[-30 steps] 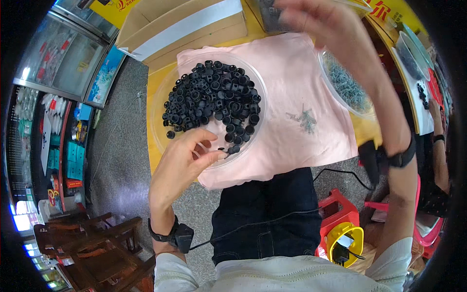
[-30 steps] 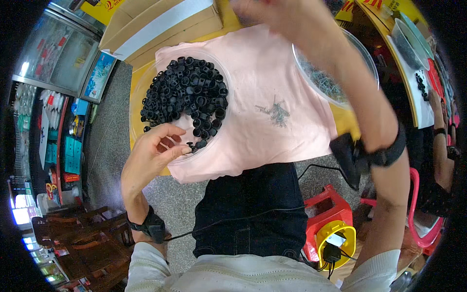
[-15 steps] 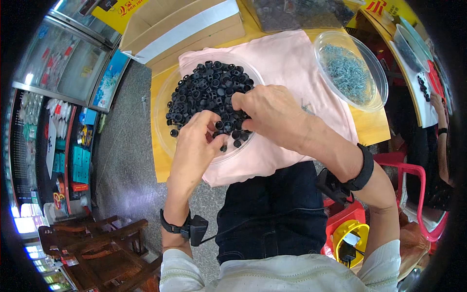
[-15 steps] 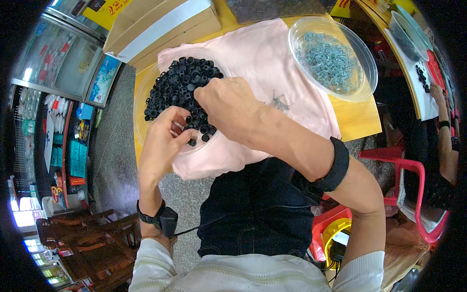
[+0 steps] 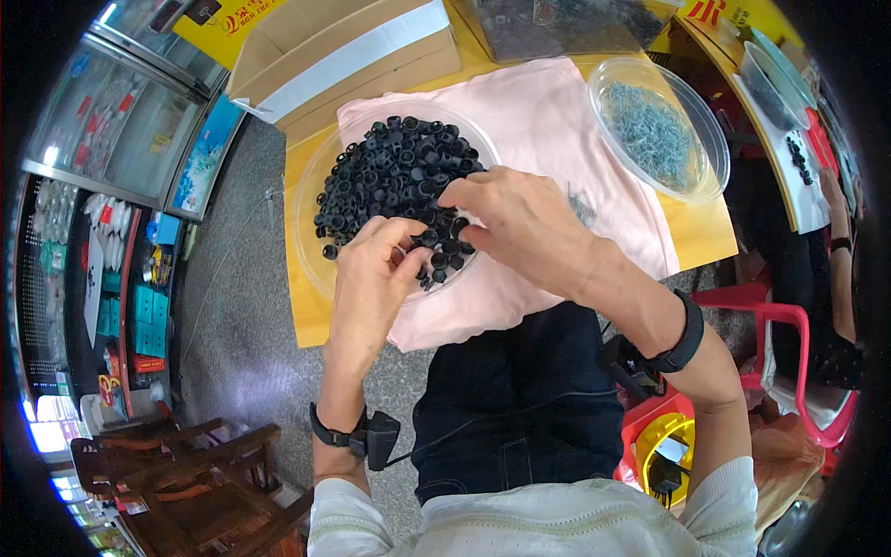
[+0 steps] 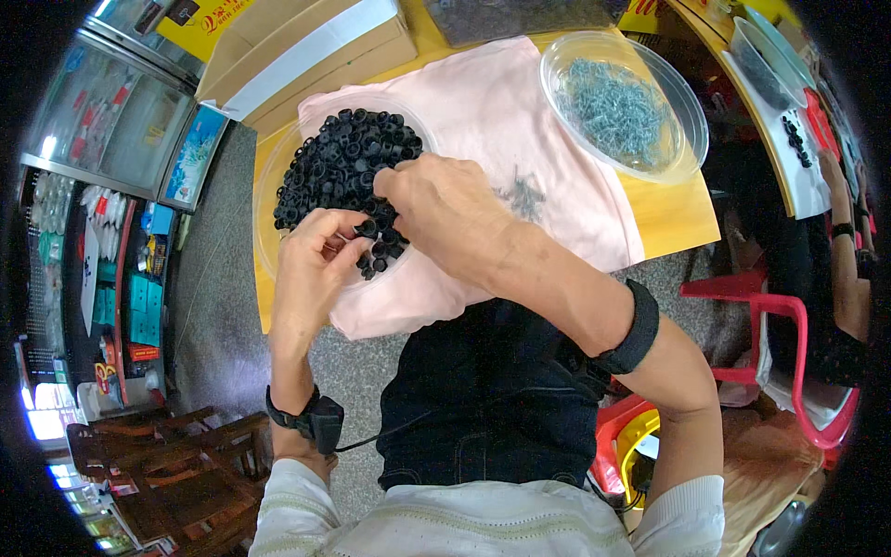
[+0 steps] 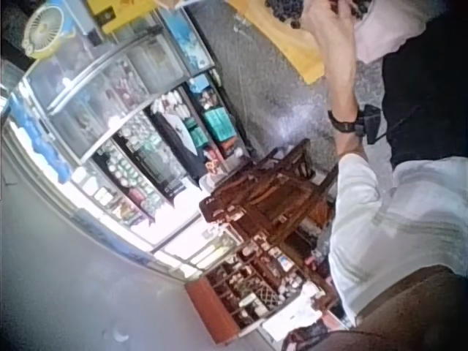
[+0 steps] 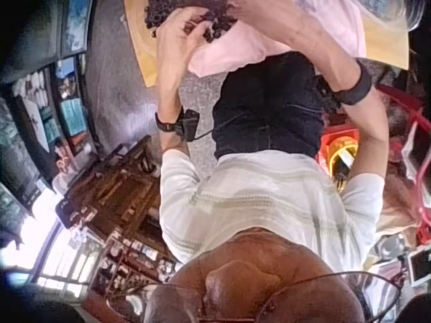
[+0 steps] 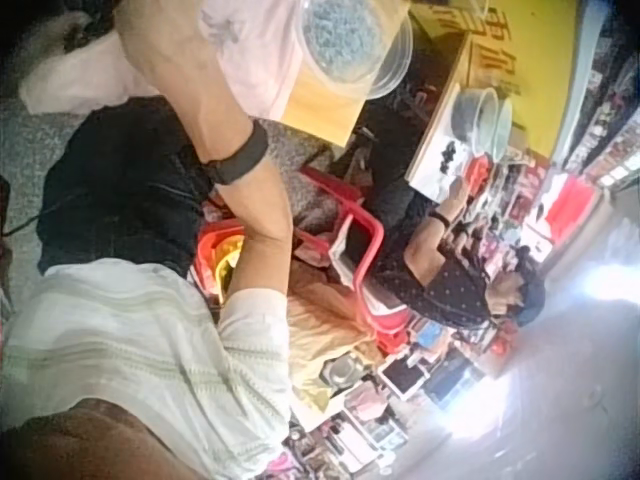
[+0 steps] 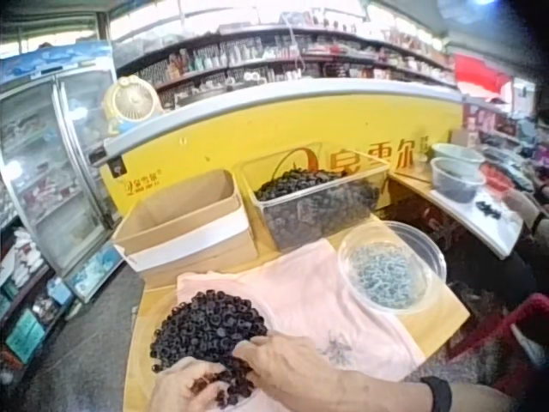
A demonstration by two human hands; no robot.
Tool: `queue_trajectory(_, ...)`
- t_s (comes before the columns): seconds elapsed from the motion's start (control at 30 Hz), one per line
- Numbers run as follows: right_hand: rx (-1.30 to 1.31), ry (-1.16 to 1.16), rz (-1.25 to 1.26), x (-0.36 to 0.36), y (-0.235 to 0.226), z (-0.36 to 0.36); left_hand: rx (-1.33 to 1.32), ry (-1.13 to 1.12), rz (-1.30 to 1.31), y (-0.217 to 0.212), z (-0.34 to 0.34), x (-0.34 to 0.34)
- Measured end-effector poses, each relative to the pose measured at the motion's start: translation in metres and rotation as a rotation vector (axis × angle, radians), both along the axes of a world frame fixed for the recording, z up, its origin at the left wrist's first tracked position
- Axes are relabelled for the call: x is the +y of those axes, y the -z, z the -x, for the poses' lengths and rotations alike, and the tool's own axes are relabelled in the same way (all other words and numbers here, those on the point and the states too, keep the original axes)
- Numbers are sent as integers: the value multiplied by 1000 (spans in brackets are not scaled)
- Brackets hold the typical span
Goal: Assembling small black plastic components by manually inserting tiny pins into them at a workshop table.
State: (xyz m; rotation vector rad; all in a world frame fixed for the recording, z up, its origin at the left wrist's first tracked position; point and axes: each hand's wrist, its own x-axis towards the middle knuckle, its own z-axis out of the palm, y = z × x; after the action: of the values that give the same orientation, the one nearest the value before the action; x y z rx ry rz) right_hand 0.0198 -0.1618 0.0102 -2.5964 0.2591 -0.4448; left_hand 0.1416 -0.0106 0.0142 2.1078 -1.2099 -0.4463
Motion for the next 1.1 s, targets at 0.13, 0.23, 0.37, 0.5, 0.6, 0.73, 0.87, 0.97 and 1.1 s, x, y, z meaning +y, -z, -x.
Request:
queue_trajectory(0.13,-122,96,32,0,-2,7,-55,-5,46,4,-12,10)
queue_trajectory(0.23,-193,83,-11,4,-7,14,-3,-33,36,2,-17,17)
queue_trajectory(0.37,-199,102,-116,14,-19,27,-42,8,15,2,-15,13)
queue_trajectory(0.5,-228,113,-208,22,-21,44,-120,51,-4,4,-15,7)
queue_trajectory(0.6,-181,165,-254,25,-23,63,-71,59,41,8,-18,7)
queue_trajectory(0.73,-150,326,-393,22,-17,94,-98,-77,165,-13,1,13)
queue_trajectory(0.87,-175,483,-405,16,0,114,-80,161,261,-26,55,-11)
queue_trajectory(0.97,-162,559,-382,14,13,120,-101,332,269,-3,80,-36)
queue_trajectory(1.1,-213,547,-424,16,24,127,-233,306,268,16,90,-56)
